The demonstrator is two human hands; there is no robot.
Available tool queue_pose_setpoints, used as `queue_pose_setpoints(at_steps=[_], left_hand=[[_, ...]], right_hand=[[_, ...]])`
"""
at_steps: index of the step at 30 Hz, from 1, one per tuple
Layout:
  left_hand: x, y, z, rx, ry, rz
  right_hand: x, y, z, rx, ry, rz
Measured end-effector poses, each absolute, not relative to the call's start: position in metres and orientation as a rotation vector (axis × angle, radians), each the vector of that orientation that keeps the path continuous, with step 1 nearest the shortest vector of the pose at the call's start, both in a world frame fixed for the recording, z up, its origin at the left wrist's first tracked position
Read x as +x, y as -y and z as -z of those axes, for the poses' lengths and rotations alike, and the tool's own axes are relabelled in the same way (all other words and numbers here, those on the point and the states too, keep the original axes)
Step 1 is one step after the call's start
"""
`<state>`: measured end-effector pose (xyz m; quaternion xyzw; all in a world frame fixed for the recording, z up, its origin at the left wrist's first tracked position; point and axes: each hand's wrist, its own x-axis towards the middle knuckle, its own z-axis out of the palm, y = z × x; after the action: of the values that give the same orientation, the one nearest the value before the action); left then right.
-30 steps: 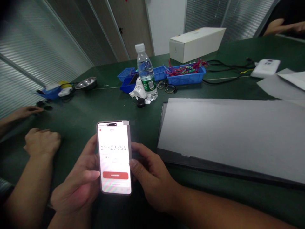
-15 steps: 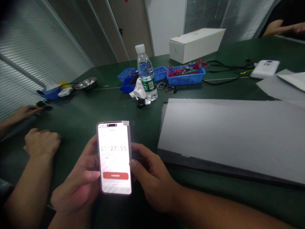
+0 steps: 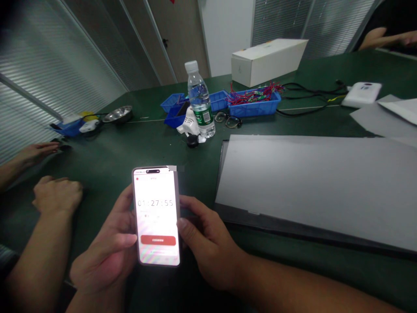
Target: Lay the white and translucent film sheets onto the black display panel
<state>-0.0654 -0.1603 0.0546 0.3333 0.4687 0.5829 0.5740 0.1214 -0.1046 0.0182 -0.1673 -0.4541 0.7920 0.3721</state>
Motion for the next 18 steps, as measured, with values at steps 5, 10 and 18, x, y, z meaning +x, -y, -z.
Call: queue_pose_setpoints(at_steps=[5, 10, 18], left_hand=[[-0.0649, 0.1599, -0.0545, 0.767, -1.088, -1.375], [-0.0597, 0.1616, -0.0570, 0.755, -1.114, -1.392], [-0.0614, 0.1626, -0.0535, 0.862, -1.219, -1.353]], right_hand=[[0.1209, 0.1041, -0.0168, -0.435, 1.177, -2.019], [0.1212, 0.1053, -0.0162, -0.434, 1.180, -2.006], [0.1215, 0.1045, -0.0170, -0.409, 1.190, -1.974]])
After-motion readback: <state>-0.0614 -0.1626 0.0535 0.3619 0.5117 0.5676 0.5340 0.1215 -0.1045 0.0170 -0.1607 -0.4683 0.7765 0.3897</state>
